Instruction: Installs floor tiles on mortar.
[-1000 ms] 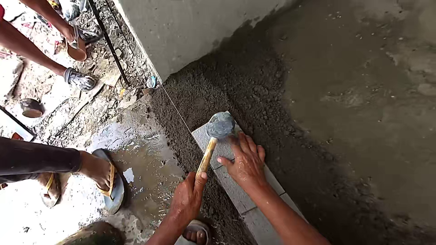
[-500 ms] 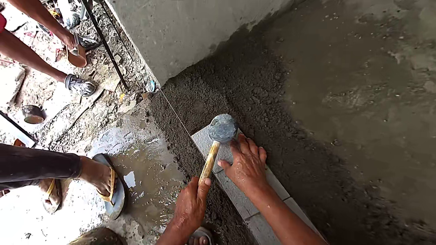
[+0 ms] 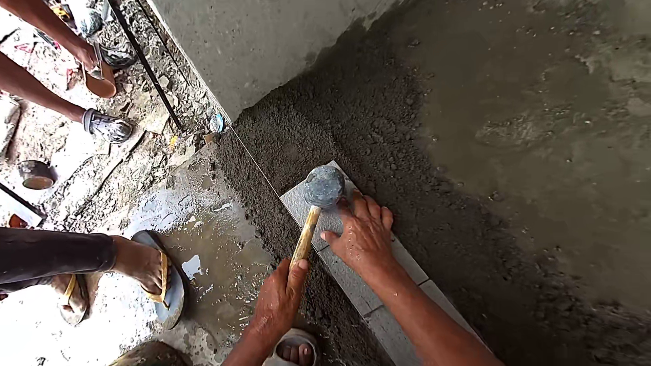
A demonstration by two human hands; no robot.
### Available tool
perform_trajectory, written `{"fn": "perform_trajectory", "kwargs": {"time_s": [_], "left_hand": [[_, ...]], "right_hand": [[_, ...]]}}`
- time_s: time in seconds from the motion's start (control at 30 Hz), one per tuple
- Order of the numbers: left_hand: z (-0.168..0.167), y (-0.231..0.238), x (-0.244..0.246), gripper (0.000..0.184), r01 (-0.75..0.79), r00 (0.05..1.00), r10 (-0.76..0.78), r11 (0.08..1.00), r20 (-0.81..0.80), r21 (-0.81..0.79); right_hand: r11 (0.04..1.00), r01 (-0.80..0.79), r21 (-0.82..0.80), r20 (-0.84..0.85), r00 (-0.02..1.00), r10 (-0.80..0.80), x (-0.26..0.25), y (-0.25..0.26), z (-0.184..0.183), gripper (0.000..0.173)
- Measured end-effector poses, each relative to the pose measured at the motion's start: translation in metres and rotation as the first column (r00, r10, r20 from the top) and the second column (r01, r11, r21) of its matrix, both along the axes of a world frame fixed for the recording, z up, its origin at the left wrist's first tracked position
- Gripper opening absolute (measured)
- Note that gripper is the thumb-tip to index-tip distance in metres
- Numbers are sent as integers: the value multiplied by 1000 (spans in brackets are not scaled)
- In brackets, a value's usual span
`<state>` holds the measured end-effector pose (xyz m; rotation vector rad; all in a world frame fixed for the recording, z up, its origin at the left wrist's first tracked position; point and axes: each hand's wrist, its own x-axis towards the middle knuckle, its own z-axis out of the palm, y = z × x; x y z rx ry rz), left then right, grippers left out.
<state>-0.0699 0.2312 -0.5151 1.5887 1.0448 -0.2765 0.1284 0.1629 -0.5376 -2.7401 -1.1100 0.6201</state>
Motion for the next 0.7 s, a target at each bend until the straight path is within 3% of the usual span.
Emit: {"fn": "perform_trajectory", "kwargs": {"time_s": [0.3,0.47,0.7], "left_hand": [[7,-4,-14,59,-104,993,108,990,42,-94],[12,-6,-11,66,-62,994,62,998,91,-1],[9,0,-6,70,17,1000,-18,999,1,40]], "right_hand": [[927,196,320,102,966,-239,-47,-57,-29,72],[917,215,337,143,951,-275,-50,-52,-40,69],[908,229,350,132,948,-290,-50,-51,-41,66]]}}
